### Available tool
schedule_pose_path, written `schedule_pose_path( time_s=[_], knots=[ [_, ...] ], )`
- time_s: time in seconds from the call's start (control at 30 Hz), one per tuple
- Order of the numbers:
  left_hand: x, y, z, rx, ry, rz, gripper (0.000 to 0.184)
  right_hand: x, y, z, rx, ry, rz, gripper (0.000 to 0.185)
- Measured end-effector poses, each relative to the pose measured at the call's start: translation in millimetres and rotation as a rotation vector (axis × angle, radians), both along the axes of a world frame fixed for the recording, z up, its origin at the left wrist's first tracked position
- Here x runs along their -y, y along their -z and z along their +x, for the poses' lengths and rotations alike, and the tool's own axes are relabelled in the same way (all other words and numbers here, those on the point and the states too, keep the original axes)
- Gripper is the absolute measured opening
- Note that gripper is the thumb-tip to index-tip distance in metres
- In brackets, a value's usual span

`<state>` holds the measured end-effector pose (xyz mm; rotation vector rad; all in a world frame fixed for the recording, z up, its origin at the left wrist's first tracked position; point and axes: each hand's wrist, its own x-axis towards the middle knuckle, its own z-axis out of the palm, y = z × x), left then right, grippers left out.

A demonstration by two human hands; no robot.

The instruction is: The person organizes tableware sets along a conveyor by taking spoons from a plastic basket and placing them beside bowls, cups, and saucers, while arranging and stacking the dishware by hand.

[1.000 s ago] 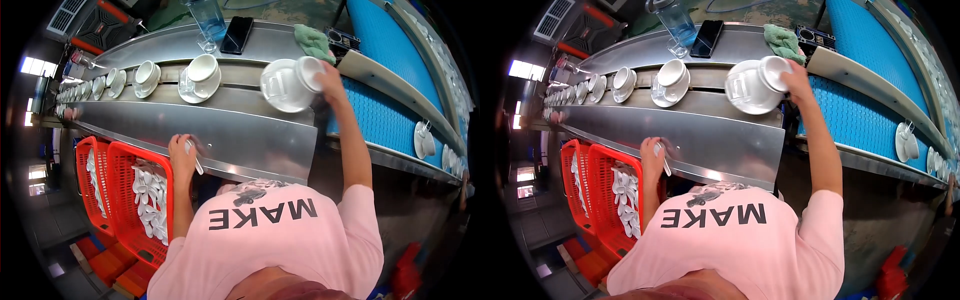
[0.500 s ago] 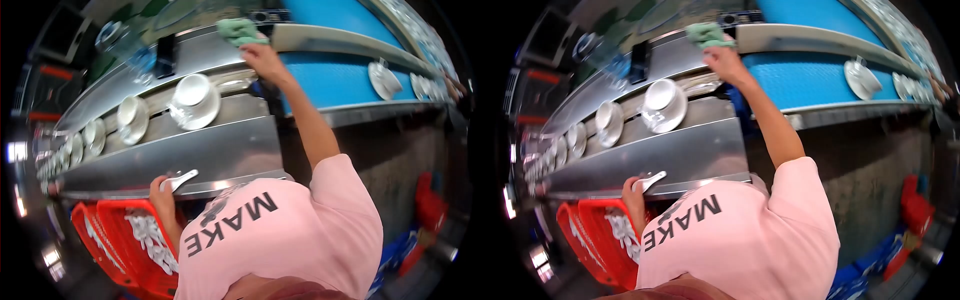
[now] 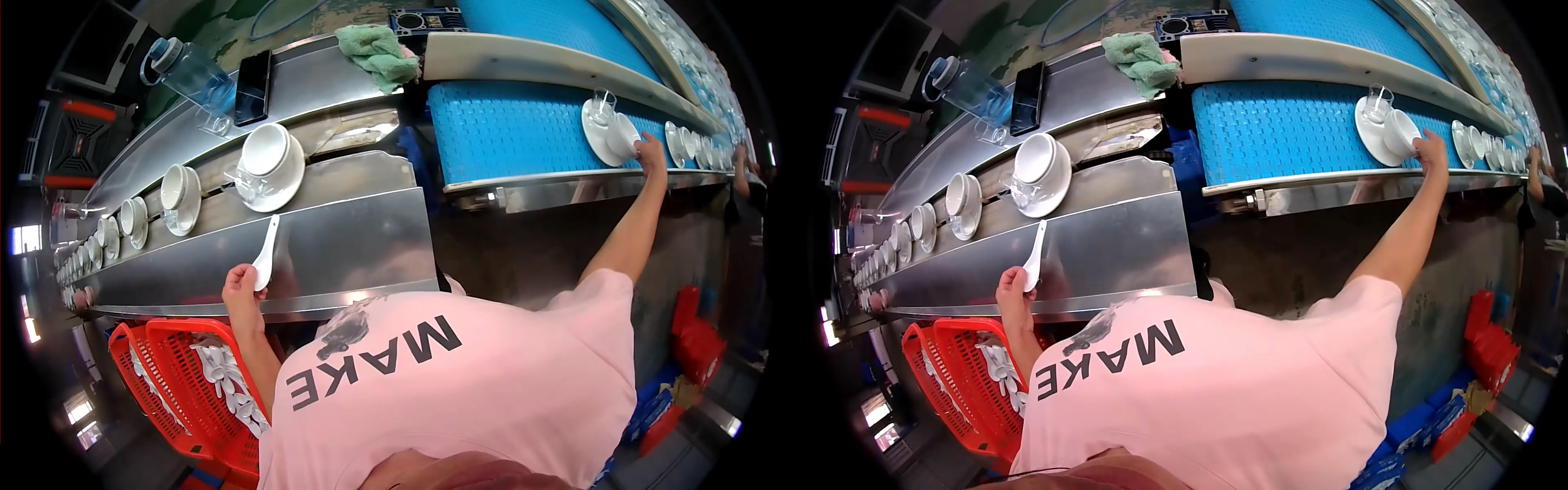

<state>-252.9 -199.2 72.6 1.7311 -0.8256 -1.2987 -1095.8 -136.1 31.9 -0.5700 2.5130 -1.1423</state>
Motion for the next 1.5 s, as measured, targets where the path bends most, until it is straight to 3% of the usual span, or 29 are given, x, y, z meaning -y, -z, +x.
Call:
schedule_pose_path(
  time_s=[0.07, 0.13, 0.17, 0.2, 0.27, 0.3, 0.5, 0.6, 0.7, 0.8, 0.83, 0.87, 0.9, 0.93, 0.97, 1.03, 1.07, 1.2, 1.27, 1.3, 1.37, 1.43, 1.5],
  knots=[
    [2.6, 4.2, 0.0, -0.013, 0.014, -0.022, 0.013, 3.7, -8.9, 35.1, -0.089, -0.129, -0.085, 0.049],
    [9.3, 7.3, 1.3, 0.048, -0.006, -0.023, 0.014, 3.8, -36.5, 66.4, -0.15, -0.289, 0.135, 0.049],
    [11.3, 6.9, 3.6, 0.069, -0.022, -0.033, 0.015, -3.7, 6.9, 1.4, -0.124, -0.364, 0.325, 0.046],
    [16.3, 5.2, 3.5, 0.073, -0.092, 0.007, 0.016, -12.5, 33.4, -20.7, 0.17, -0.425, 0.069, 0.041],
    [26.4, 4.7, 7.4, 0.062, -0.125, -0.025, 0.017, -0.9, 20.4, 9.0, 0.278, -0.509, -0.042, 0.05],
    [32.1, 3.7, 10.0, 0.077, -0.132, -0.037, 0.018, 6.2, 21.2, 12.9, 0.161, -0.541, 0.0, 0.054],
    [61.2, 10.2, 18.1, -0.059, -0.163, -0.163, 0.029, 50.5, -7.0, 188.4, 0.378, -0.454, -0.365, 0.051],
    [55.1, 3.7, 23.0, 0.138, -0.04, -0.2, 0.031, 83.3, -3.7, 258.5, 0.447, -0.526, -0.389, 0.05],
    [32.4, -18.9, 52.7, 0.596, -0.037, -0.324, 0.035, 121.7, -11.8, 336.7, 0.518, -0.644, -0.404, 0.047],
    [-4.2, -41.8, 102.9, 0.772, -0.27, -0.407, 0.021, 160.4, -17.6, 405.4, 0.552, -0.749, -0.372, 0.042],
    [-17.3, -41.5, 128.4, 0.965, -0.339, -0.41, 0.019, 173.3, -15.6, 424.1, 0.583, -0.818, -0.353, 0.043],
    [-34.7, -23.7, 167.1, 0.976, -0.427, -0.425, 0.017, 186.2, -11.5, 443.1, 0.65, -0.867, -0.371, 0.044],
    [-53.2, -17.6, 191.8, 1.226, -0.394, -0.35, 0.019, 198.8, -8.8, 463.8, 0.679, -0.871, -0.345, 0.045],
    [-73.0, -3.2, 219.1, 1.314, -0.364, -0.249, 0.023, 210.2, -5.4, 483.0, 0.712, -0.878, -0.321, 0.047],
    [-88.9, 0.2, 230.1, 1.296, -0.269, 0.04, 0.028, 222.2, 3.2, 498.5, 0.737, -0.9, -0.312, 0.048],
    [-140.9, 84.8, 307.6, 1.17, -0.022, 0.039, 0.04, 233.4, 2.3, 528.2, 0.764, -0.943, -0.284, 0.05],
    [-149.7, 87.8, 291.0, 0.936, -0.05, 0.085, 0.053, 237.7, -2.6, 541.6, 0.764, -0.963, -0.262, 0.05],
    [-148.1, 64.5, 220.7, 1.039, 0.175, 0.07, 0.083, 246.5, -7.2, 582.8, 0.673, -1.039, -0.209, 0.046],
    [-147.3, 57.0, 206.4, 1.132, 0.293, 0.071, 0.086, 246.2, -11.2, 597.9, 0.616, -1.104, -0.183, 0.042],
    [-150.8, 62.4, 209.2, 1.207, 0.353, -0.062, 0.09, 246.2, -12.4, 604.2, 0.57, -1.115, -0.166, 0.041],
    [-145.0, 52.1, 203.9, 1.215, 0.335, 0.003, 0.083, 245.9, -1.3, 609.4, 0.556, -1.134, -0.193, 0.036],
    [-138.4, 39.6, 205.1, 1.158, 0.357, 0.087, 0.072, 227.8, -29.2, 602.8, 0.432, -1.176, -0.125, 0.034],
    [-141.8, 40.9, 209.2, 1.137, 0.307, 0.096, 0.052, 209.8, -35.8, 574.4, 0.406, -1.207, -0.277, 0.032]
  ],
)
